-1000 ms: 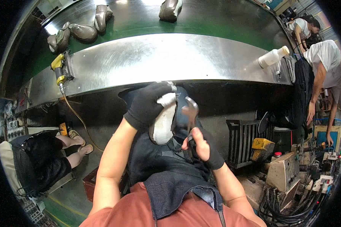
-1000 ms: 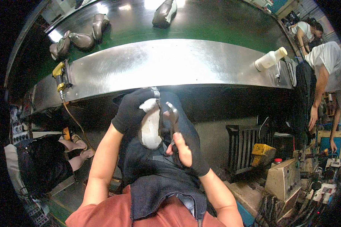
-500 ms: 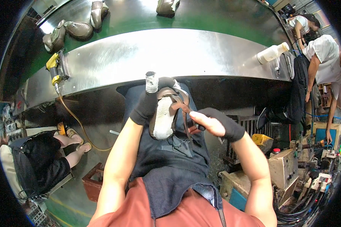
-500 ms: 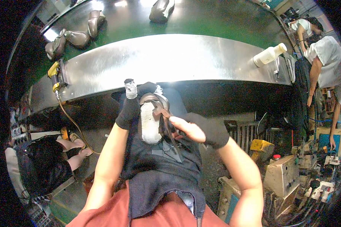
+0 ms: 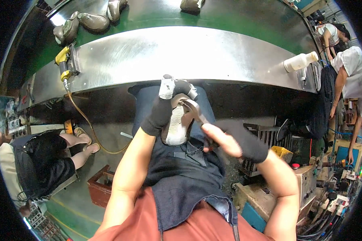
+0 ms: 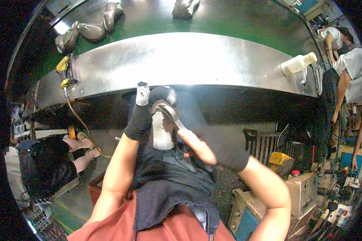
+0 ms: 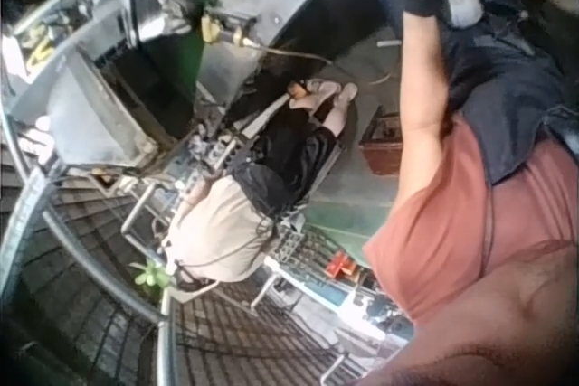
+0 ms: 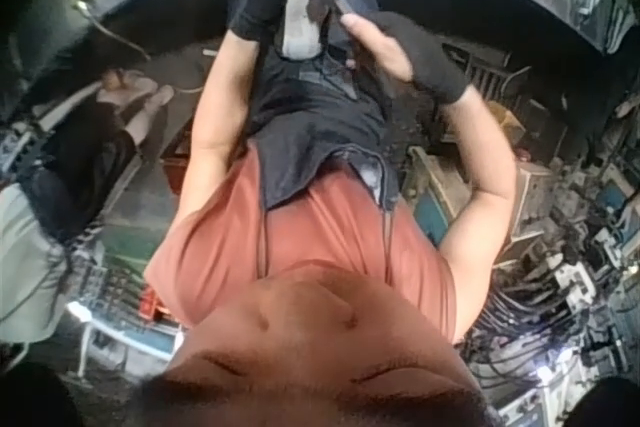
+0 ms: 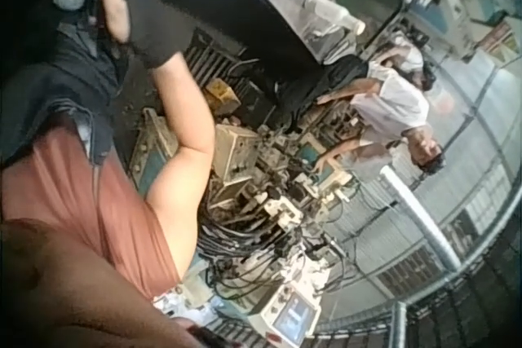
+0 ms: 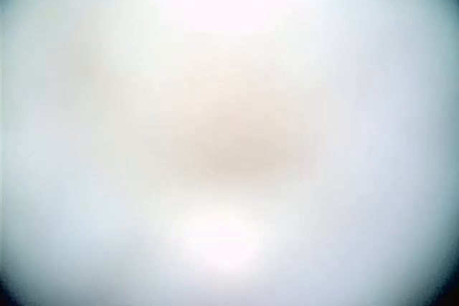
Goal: Using a specialized hand tool to pull and secure leather over a shoe last on an assembly line.
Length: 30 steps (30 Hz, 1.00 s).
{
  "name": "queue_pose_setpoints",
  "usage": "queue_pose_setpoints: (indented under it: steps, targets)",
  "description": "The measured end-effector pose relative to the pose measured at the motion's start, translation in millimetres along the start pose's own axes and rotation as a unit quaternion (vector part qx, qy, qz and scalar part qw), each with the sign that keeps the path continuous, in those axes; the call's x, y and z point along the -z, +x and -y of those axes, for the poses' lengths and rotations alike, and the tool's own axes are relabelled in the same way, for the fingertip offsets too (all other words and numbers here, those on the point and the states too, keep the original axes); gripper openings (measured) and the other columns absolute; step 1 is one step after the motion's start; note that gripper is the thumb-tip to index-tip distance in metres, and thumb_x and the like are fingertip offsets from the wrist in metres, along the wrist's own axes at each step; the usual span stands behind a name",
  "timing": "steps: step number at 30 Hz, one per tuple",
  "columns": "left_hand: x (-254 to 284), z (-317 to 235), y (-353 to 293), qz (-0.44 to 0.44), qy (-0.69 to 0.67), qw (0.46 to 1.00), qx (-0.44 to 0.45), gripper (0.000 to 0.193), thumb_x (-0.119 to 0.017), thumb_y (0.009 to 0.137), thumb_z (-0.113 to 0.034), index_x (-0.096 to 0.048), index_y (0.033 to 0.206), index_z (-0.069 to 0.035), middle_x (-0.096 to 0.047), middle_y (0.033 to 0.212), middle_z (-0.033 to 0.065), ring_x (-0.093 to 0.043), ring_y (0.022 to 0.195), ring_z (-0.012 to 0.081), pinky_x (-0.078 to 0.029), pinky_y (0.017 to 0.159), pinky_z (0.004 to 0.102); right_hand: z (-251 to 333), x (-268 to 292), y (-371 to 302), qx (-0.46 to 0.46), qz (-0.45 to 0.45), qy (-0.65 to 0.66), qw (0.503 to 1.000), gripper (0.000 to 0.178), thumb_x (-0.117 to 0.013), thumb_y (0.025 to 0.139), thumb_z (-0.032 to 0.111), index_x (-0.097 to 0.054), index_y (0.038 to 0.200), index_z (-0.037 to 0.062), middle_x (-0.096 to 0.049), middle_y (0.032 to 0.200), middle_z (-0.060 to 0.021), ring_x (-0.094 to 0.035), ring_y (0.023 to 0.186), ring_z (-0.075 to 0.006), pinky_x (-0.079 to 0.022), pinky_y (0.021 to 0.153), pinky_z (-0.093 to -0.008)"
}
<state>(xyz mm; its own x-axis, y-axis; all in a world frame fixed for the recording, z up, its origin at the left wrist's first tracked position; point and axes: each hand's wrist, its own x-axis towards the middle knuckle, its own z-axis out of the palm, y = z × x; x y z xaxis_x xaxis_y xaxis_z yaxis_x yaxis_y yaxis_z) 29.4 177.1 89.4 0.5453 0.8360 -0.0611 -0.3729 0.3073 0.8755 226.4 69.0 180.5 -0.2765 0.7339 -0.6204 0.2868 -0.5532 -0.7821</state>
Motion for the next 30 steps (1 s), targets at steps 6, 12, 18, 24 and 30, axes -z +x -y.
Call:
queue_pose_setpoints:
  steps: [6, 12, 18, 24, 30]
  targets:
    - [-18, 14, 14, -0.039, -0.033, 0.998, 0.024, 0.049, -0.041, 0.106, -0.047, -0.064, 0.099, -0.004, -0.065, 0.1, 0.0081, -0.063, 0.093, 0.0179, -0.051, 0.085, 0.0313, -102, -102, 76, 0.232, -0.388, -0.034, 0.891, 0.027, -0.051, 0.102, 0.021, -0.063, 0.094, -0.0016, -0.063, 0.077, -0.0231, -0.063, 0.069, -0.0359, -0.047, 0.063, -0.0433]
    - [-20, -4, 10, 0.017, 0.108, 0.993, -0.042, 0.042, -0.043, 0.106, -0.041, -0.062, 0.099, -0.004, -0.064, 0.099, 0.0075, -0.061, 0.094, 0.0171, -0.051, 0.085, 0.03, -90, -34, 29, 0.172, -0.204, -0.117, 0.957, 0.033, -0.049, 0.106, 0.027, -0.066, 0.098, -0.0002, -0.065, 0.084, -0.0043, -0.058, 0.078, -0.0143, -0.048, 0.072, -0.0324]
    - [-15, 9, 1, 0.007, 0.043, 0.998, -0.042, 0.06, -0.036, 0.105, -0.056, -0.066, 0.1, -0.005, -0.066, 0.102, 0.0081, -0.061, 0.098, 0.0187, -0.048, 0.092, 0.0335, -28, -1, 10, 0.008, 0.035, 0.044, 0.998, 0.042, -0.048, 0.106, 0.039, -0.065, 0.1, 0.0011, -0.065, 0.084, -0.0014, -0.063, 0.073, -0.0101, -0.05, 0.068, -0.0278]
    - [-9, 7, -5, -0.058, 0.047, 0.996, -0.055, 0.063, -0.037, 0.103, -0.055, -0.069, 0.087, -0.003, -0.066, 0.094, 0.0091, -0.061, 0.097, 0.0243, -0.046, 0.096, 0.0389, -107, -122, 60, 0.214, -0.277, -0.033, 0.936, 0.032, -0.045, 0.106, 0.026, -0.063, 0.094, 0.0027, -0.065, 0.079, -0.012, -0.063, 0.068, -0.0274, -0.049, 0.064, -0.0356]
    - [-23, 3, -120, -0.061, 0.075, 0.995, -0.001, 0.068, -0.041, 0.101, -0.056, -0.058, 0.133, 0.001, -0.057, 0.137, 0.0215, -0.042, 0.141, 0.0318, -0.028, 0.118, 0.0435, -151, -115, 10, 0.391, -0.047, -0.183, 0.901, 0.019, -0.063, 0.087, 0.013, -0.064, 0.103, 0.0051, -0.067, 0.092, -0.0168, -0.065, 0.084, -0.0369, -0.051, 0.072, -0.0438]
